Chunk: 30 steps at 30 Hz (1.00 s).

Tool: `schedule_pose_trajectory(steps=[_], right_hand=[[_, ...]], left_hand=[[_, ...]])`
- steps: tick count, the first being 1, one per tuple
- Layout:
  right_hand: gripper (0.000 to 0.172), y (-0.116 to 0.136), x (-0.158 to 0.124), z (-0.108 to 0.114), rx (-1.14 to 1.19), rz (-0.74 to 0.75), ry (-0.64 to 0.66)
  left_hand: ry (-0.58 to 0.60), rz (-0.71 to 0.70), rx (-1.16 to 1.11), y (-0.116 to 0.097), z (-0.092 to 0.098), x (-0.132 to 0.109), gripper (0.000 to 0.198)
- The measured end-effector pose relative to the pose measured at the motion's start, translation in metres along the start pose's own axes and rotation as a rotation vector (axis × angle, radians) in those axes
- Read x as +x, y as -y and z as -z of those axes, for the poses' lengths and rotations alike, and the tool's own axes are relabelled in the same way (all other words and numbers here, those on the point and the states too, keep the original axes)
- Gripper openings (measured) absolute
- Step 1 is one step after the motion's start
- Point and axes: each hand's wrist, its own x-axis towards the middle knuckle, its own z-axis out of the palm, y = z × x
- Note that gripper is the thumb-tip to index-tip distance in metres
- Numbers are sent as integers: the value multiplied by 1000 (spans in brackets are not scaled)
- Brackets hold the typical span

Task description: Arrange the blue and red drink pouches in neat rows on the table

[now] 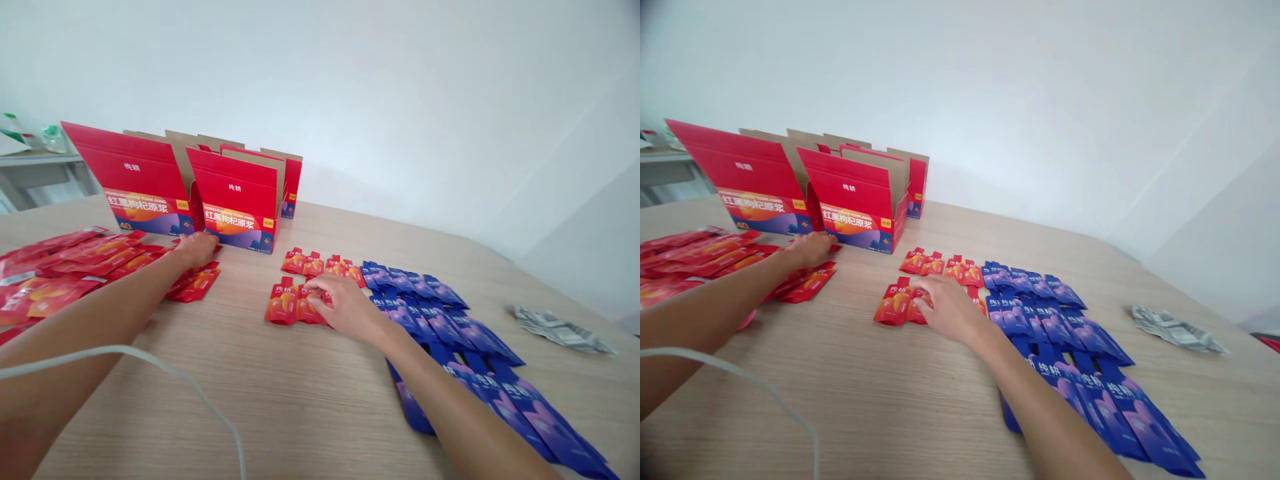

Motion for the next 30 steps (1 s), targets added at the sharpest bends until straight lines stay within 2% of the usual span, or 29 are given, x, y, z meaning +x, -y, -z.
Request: schedule_pose_trajectory(steps=[5,7,9,11,12,14,16,18,21,26,30], right_hand=[[20,0,-3,1,12,-6,41],[18,-2,-1,1,52,-40,24],[15,-4,3,1,208,-130,-17],[8,-8,9,0,485,-286,-60],[4,-10,12,-1,619,-362,-66],[17,-14,19,-2,805,-466,-48],[35,-17,23,-2,880,-492,-21],[48,-17,24,-1,948,-499,-9],[57,-13,17,1,1005,-502,3],[60,-1,2,4,971,-546,-12],[55,10,-2,9,724,-579,51]], left_hand=[[-31,-67,87,-5,6,-9,25],[-72,-127,90,-14,10,-17,32],[-133,-187,78,-28,15,-31,36],[-294,-319,14,-50,20,-49,36],[-429,-431,-43,-63,23,-59,35],[-718,-711,-143,-93,27,-81,32],[-852,-925,-164,-123,29,-102,33],[-866,-1038,-190,-148,30,-119,31],[-818,-1087,-267,-171,26,-137,25],[-823,-1090,-327,-184,15,-150,24],[-878,-1101,-296,-192,16,-157,17]])
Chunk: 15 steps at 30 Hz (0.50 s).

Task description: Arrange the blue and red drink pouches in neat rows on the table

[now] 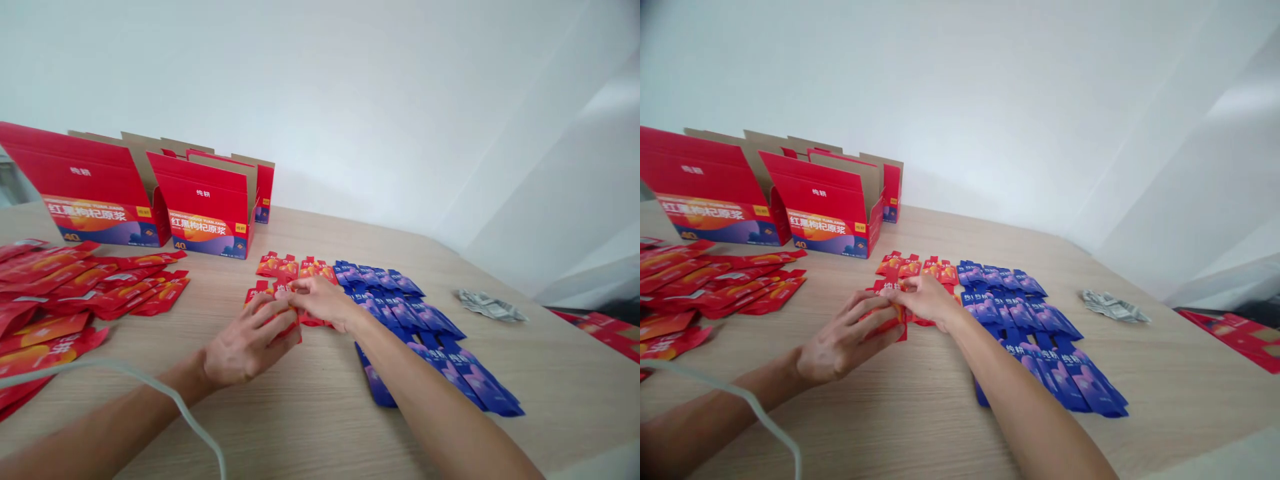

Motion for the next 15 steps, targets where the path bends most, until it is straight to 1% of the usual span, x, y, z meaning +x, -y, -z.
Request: schedule_pose_trajectory(steps=[2,4,7,10,15], right_hand=[[51,4,-3,-1,-134,-2,17],[50,7,-5,-1,-202,-19,51],[47,10,-7,-2,-208,-70,84],[43,14,-9,-3,-202,-92,77],[35,26,-15,-8,-225,-98,150]], left_hand=[[17,-16,15,-5,0,3,15],[32,-21,22,-8,0,5,14],[20,-47,38,-11,0,3,13],[33,-60,50,-14,0,-1,15],[102,-71,54,-20,0,-4,24]])
